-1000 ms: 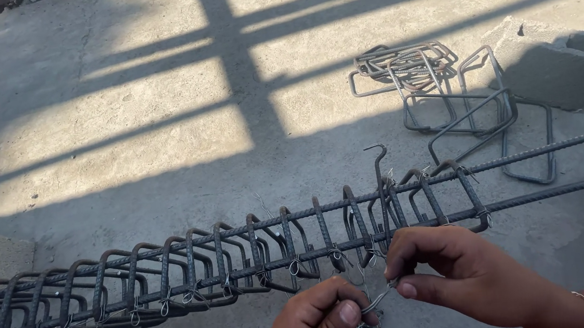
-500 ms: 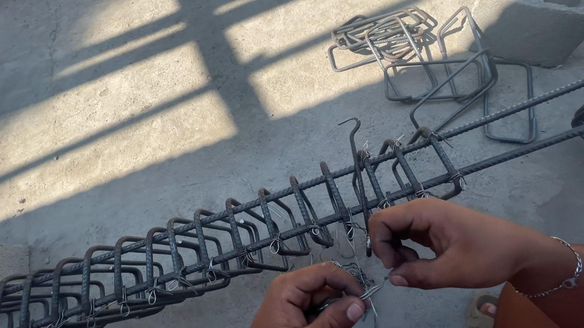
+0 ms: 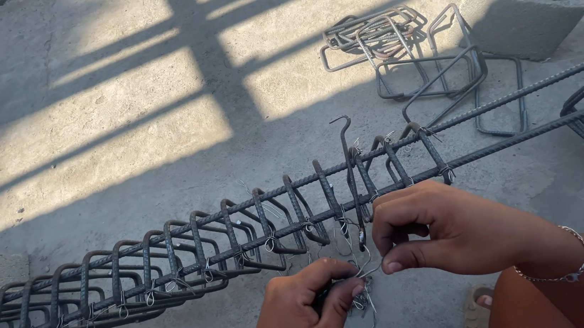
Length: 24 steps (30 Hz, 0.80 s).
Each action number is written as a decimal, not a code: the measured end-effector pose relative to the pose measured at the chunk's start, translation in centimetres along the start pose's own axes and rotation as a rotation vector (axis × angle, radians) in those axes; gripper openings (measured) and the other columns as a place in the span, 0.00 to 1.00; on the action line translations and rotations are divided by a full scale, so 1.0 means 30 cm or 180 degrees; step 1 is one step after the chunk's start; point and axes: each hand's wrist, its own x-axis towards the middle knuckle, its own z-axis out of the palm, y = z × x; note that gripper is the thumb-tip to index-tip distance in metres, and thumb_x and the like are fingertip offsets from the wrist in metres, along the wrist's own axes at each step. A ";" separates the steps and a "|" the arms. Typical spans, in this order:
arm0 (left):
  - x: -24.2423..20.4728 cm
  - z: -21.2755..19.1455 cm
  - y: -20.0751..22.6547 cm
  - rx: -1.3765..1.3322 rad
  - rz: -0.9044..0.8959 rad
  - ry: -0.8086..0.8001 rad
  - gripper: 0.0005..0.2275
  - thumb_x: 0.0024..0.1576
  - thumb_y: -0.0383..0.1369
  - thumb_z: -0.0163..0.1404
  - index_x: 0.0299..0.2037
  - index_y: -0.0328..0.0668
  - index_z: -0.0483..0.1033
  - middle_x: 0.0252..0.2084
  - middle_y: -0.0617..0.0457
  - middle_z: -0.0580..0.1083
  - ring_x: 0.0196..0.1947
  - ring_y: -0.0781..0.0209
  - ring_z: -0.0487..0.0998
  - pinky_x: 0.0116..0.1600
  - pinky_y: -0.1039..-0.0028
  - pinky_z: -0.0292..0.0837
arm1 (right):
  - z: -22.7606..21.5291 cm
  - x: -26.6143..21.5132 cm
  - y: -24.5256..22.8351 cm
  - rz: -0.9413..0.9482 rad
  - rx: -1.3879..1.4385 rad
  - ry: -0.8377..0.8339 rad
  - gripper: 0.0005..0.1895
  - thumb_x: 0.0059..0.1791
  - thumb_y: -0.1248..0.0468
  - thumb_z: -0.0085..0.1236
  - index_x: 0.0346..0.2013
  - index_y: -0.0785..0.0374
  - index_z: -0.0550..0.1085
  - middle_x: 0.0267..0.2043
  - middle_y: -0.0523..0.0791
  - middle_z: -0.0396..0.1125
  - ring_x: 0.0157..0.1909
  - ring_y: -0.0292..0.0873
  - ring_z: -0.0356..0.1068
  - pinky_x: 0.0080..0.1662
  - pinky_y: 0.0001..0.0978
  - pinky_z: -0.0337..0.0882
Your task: Tying steel rebar intersections with wire using a manual twisting tool to assemble a cage
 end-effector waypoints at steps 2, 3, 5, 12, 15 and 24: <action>0.002 0.009 0.002 -0.0120 0.0112 0.0204 0.02 0.54 0.26 0.59 0.34 0.39 0.84 0.17 0.58 0.77 0.14 0.73 0.66 0.20 0.79 0.59 | 0.006 -0.006 -0.010 -0.0047 -0.0195 0.0059 0.10 0.42 0.60 0.70 0.23 0.58 0.76 0.23 0.37 0.73 0.21 0.36 0.66 0.26 0.31 0.65; 0.006 0.008 0.003 -0.0215 0.0237 0.0390 0.01 0.55 0.25 0.58 0.33 0.39 0.83 0.19 0.58 0.77 0.15 0.72 0.67 0.21 0.78 0.61 | 0.008 -0.002 -0.015 -0.0103 -0.0383 0.0149 0.12 0.43 0.57 0.68 0.22 0.58 0.75 0.21 0.37 0.73 0.20 0.36 0.65 0.25 0.31 0.65; 0.009 -0.006 0.006 -0.0534 0.0018 0.0230 0.02 0.57 0.25 0.58 0.34 0.37 0.83 0.20 0.57 0.75 0.17 0.72 0.66 0.23 0.78 0.60 | 0.015 -0.004 -0.011 -0.0153 -0.0309 0.0136 0.09 0.44 0.59 0.67 0.24 0.59 0.76 0.23 0.38 0.72 0.22 0.37 0.66 0.27 0.32 0.66; 0.020 -0.042 -0.017 -0.2040 -0.0799 -0.1218 0.16 0.68 0.38 0.42 0.43 0.30 0.77 0.19 0.56 0.67 0.20 0.68 0.67 0.30 0.77 0.61 | 0.051 -0.007 0.017 -0.0137 -0.0561 0.0235 0.02 0.44 0.64 0.65 0.31 0.56 0.80 0.29 0.37 0.76 0.21 0.32 0.69 0.24 0.27 0.67; 0.024 -0.017 -0.031 -0.2304 -0.0996 -0.1284 0.10 0.69 0.32 0.44 0.43 0.33 0.73 0.23 0.54 0.70 0.22 0.69 0.68 0.28 0.79 0.63 | 0.077 -0.009 0.013 -0.0241 -0.0774 0.0344 0.07 0.42 0.66 0.65 0.34 0.55 0.79 0.31 0.37 0.75 0.26 0.34 0.71 0.27 0.28 0.70; 0.034 0.079 -0.089 -0.3047 -0.0306 -0.0564 0.07 0.67 0.30 0.44 0.47 0.32 0.68 0.23 0.55 0.65 0.20 0.71 0.60 0.25 0.82 0.54 | 0.092 0.002 -0.014 -0.0762 -0.1416 0.1121 0.07 0.41 0.67 0.65 0.33 0.56 0.81 0.27 0.36 0.72 0.25 0.34 0.62 0.32 0.28 0.62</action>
